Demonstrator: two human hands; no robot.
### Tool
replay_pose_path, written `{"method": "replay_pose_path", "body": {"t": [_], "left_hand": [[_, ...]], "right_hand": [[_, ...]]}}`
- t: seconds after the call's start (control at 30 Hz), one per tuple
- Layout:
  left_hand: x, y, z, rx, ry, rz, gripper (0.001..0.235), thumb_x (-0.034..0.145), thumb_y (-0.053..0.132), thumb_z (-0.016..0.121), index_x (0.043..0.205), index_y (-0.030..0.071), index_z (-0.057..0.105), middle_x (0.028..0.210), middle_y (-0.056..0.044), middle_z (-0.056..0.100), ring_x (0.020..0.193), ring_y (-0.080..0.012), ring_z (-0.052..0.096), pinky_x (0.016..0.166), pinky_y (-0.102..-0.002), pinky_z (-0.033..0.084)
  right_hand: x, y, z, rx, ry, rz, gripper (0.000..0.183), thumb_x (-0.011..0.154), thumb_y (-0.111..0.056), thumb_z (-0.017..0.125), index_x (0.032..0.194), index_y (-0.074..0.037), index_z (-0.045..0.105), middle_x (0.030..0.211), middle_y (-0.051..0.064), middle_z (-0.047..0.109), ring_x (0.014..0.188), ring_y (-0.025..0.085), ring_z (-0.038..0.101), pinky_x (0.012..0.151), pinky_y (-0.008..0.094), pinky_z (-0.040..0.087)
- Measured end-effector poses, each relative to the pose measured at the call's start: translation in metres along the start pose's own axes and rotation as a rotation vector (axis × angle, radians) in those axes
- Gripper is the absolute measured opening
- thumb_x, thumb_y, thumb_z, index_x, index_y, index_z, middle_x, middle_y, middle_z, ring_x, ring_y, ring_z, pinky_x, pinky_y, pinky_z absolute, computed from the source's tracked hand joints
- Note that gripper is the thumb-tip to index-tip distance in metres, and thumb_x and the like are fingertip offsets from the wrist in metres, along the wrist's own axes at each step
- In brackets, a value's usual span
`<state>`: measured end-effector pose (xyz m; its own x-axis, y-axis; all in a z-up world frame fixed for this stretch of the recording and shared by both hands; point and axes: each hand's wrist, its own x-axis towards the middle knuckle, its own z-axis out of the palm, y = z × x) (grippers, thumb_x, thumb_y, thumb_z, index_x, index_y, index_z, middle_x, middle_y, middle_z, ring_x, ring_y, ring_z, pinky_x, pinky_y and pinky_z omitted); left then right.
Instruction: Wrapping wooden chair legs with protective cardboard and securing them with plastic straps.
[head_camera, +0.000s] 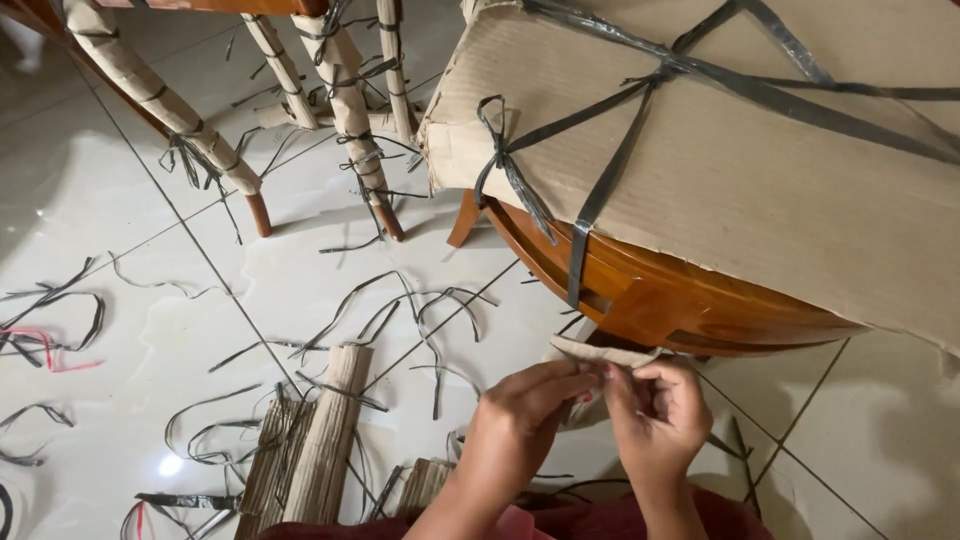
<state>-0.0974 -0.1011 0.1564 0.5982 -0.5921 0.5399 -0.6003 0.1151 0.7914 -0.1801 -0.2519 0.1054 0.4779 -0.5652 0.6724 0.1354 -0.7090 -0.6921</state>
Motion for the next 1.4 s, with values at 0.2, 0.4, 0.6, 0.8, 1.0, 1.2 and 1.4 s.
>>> {"method": "replay_pose_path", "body": {"t": [0.2,0.4,0.6,0.8,1.0,1.2,1.4], "left_hand": [[0.001,-0.005,0.006,0.062,-0.029,0.208,0.02,0.099,-0.005,0.064,0.116,0.003,0.07,0.121,-0.012,0.07,0.122,-0.0321,0.066,0.117,-0.055,0.046],[0.007,0.026,-0.005,0.15,-0.045,0.335,0.011,0.102,-0.001,0.064,0.111,-0.002,0.071,0.113,-0.016,0.072,0.109,-0.0321,0.07,0.099,-0.045,0.055],[0.008,0.029,-0.005,0.212,-0.086,0.392,0.012,0.1,-0.003,0.073,0.111,0.001,0.073,0.112,-0.011,0.073,0.106,-0.0284,0.069,0.098,-0.041,0.05],[0.007,0.004,-0.003,0.12,-0.126,0.333,0.017,0.103,0.009,0.063,0.119,0.008,0.069,0.118,-0.009,0.072,0.112,-0.0275,0.07,0.104,-0.045,0.052],[0.01,-0.015,0.017,0.097,0.015,0.174,0.029,0.1,0.004,0.063,0.128,0.011,0.064,0.123,-0.01,0.058,0.105,-0.0243,0.071,0.077,-0.034,0.064],[0.015,-0.027,0.029,-0.058,0.103,0.227,0.018,0.105,0.001,0.061,0.119,0.008,0.069,0.117,-0.011,0.061,0.102,-0.0252,0.071,0.086,-0.036,0.063],[0.028,-0.027,0.027,-0.208,0.1,0.3,0.014,0.107,0.005,0.056,0.112,0.002,0.068,0.11,-0.014,0.069,0.099,-0.0301,0.074,0.084,-0.039,0.064]], "right_hand": [[-0.005,0.0,0.002,0.026,-0.054,-0.112,0.013,0.092,0.008,0.066,0.094,-0.001,0.057,0.082,0.009,0.058,0.056,0.01,0.041,0.05,0.024,0.035],[-0.03,0.017,-0.002,0.111,-0.047,-0.054,0.028,0.088,0.001,0.067,0.112,0.003,0.054,0.098,0.015,0.065,0.078,0.018,0.067,0.062,0.023,0.059],[-0.006,-0.006,-0.008,-0.082,-0.099,-0.254,0.016,0.1,-0.008,0.062,0.111,0.001,0.069,0.102,0.013,0.071,0.088,0.02,0.074,0.07,0.026,0.065],[-0.001,-0.004,-0.019,-0.116,-0.059,-0.26,0.01,0.099,-0.01,0.065,0.101,-0.003,0.073,0.091,0.01,0.069,0.067,0.015,0.064,0.058,0.028,0.052],[-0.001,-0.01,-0.029,-0.148,-0.045,-0.166,0.008,0.094,-0.009,0.071,0.097,-0.002,0.073,0.084,0.013,0.071,0.067,0.017,0.064,0.059,0.029,0.05],[0.005,-0.018,-0.029,-0.166,-0.072,-0.223,0.009,0.09,-0.009,0.073,0.097,-0.002,0.073,0.085,0.01,0.074,0.067,0.016,0.069,0.061,0.027,0.056],[-0.028,-0.002,-0.031,-0.187,0.058,-0.051,0.03,0.083,-0.011,0.081,0.106,0.002,0.068,0.086,0.012,0.074,0.067,0.011,0.069,0.063,0.022,0.057]]}}
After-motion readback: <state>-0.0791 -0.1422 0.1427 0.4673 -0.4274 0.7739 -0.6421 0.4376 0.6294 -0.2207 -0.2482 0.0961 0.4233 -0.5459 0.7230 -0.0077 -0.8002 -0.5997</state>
